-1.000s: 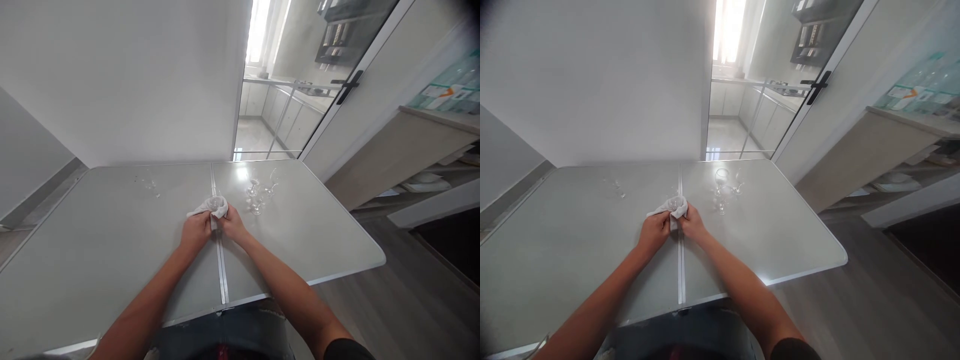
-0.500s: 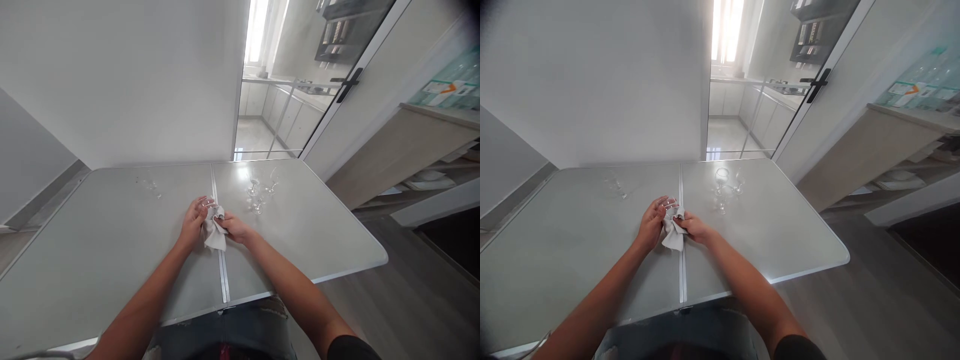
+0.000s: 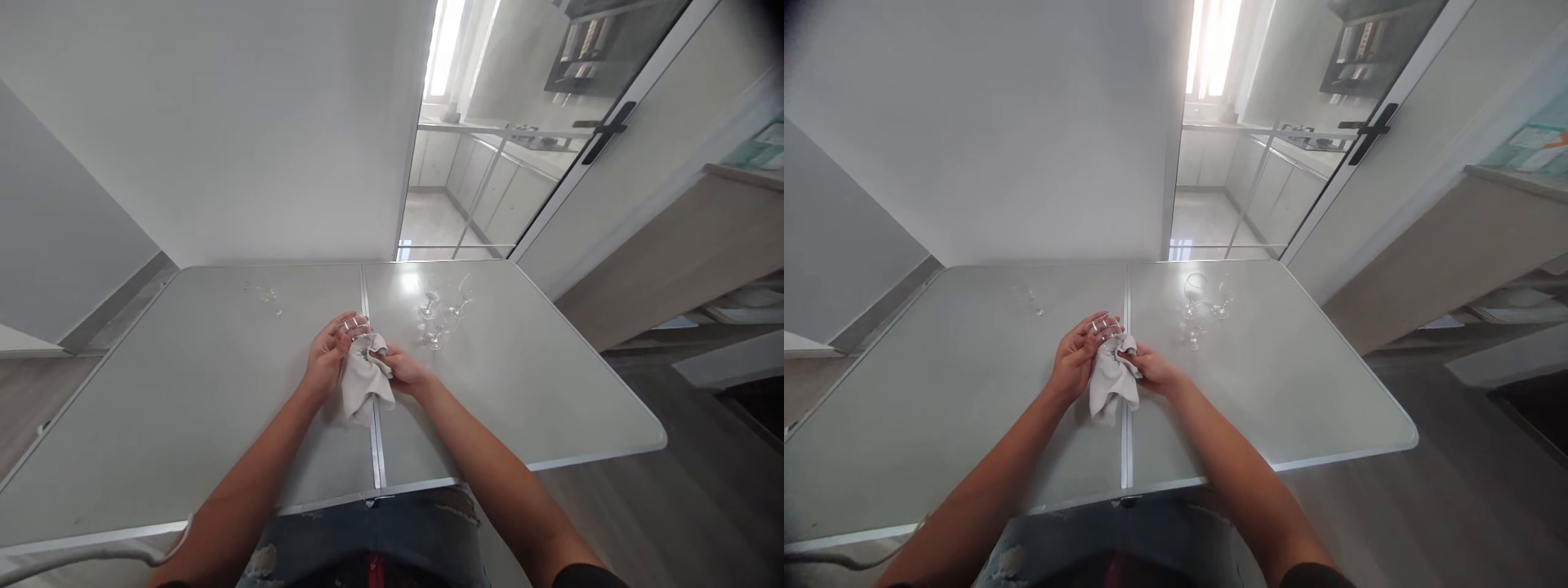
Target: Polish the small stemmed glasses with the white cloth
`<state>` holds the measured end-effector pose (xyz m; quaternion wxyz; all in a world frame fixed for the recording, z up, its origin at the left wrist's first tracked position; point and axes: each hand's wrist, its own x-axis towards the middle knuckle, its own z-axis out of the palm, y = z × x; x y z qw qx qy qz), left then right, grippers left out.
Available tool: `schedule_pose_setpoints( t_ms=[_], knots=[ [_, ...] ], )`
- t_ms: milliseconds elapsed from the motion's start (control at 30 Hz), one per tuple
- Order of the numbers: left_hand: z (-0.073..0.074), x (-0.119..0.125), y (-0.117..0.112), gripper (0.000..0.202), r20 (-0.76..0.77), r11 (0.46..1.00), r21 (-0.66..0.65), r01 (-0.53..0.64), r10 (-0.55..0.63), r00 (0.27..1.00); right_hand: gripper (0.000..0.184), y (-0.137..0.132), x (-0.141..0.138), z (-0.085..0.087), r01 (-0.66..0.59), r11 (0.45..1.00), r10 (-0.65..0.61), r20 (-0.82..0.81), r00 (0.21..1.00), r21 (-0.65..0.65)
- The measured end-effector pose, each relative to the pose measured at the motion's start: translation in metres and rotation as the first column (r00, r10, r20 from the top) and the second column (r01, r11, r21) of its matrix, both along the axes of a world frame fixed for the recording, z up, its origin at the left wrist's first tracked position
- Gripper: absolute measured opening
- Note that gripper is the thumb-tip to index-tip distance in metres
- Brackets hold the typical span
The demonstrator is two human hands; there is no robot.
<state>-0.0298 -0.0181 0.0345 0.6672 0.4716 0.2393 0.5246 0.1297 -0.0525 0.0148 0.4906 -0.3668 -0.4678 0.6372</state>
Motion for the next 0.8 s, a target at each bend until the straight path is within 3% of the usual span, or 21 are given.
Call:
schedule_pose_setpoints(
  t_ms=[67, 233, 300, 367, 467, 633, 700, 800],
  knots=[
    [0.002, -0.001, 0.001, 0.05, -0.004, 0.999, 0.017, -0.037, 0.037, 0.999, 0.029, 0.001, 0.001, 0.001, -0.024, 0.997, 0.014, 0.116, 0.993, 0.078],
    [-0.003, -0.004, 0.003, 0.055, -0.105, 0.967, 0.147, -0.209, 0.225, 0.969, 0.019, 0.007, -0.003, 0.001, 0.042, 0.926, -0.218, 0.441, 0.871, 0.375],
    [-0.005, -0.004, 0.003, 0.057, -0.127, 0.954, 0.185, -0.235, 0.26, 0.957, 0.019, 0.007, -0.003, 0.004, 0.03, 0.93, -0.212, 0.47, 0.857, 0.365],
    [-0.005, -0.005, 0.004, 0.056, -0.131, 0.952, 0.202, -0.23, 0.258, 0.957, 0.021, 0.007, 0.0, 0.008, -0.017, 0.962, -0.108, 0.435, 0.894, 0.274],
    [-0.005, -0.007, 0.006, 0.055, -0.11, 0.962, 0.197, -0.19, 0.214, 0.971, 0.03, 0.006, 0.005, 0.013, -0.098, 0.989, 0.063, 0.28, 0.958, 0.113],
    [-0.002, -0.008, 0.004, 0.053, -0.094, 0.982, 0.164, -0.09, 0.106, 0.99, 0.037, 0.005, 0.009, 0.012, -0.191, 0.981, 0.194, 0.092, 0.977, -0.042],
    [0.0, -0.006, 0.0, 0.054, -0.093, 0.98, 0.185, -0.071, 0.089, 0.992, 0.038, 0.005, 0.007, 0.009, -0.154, 0.988, 0.153, 0.149, 0.977, -0.002],
    [0.004, -0.002, -0.005, 0.054, -0.104, 0.961, 0.259, -0.095, 0.126, 0.987, 0.027, 0.005, 0.002, 0.003, 0.032, 0.974, -0.113, 0.358, 0.927, 0.224]
  ],
)
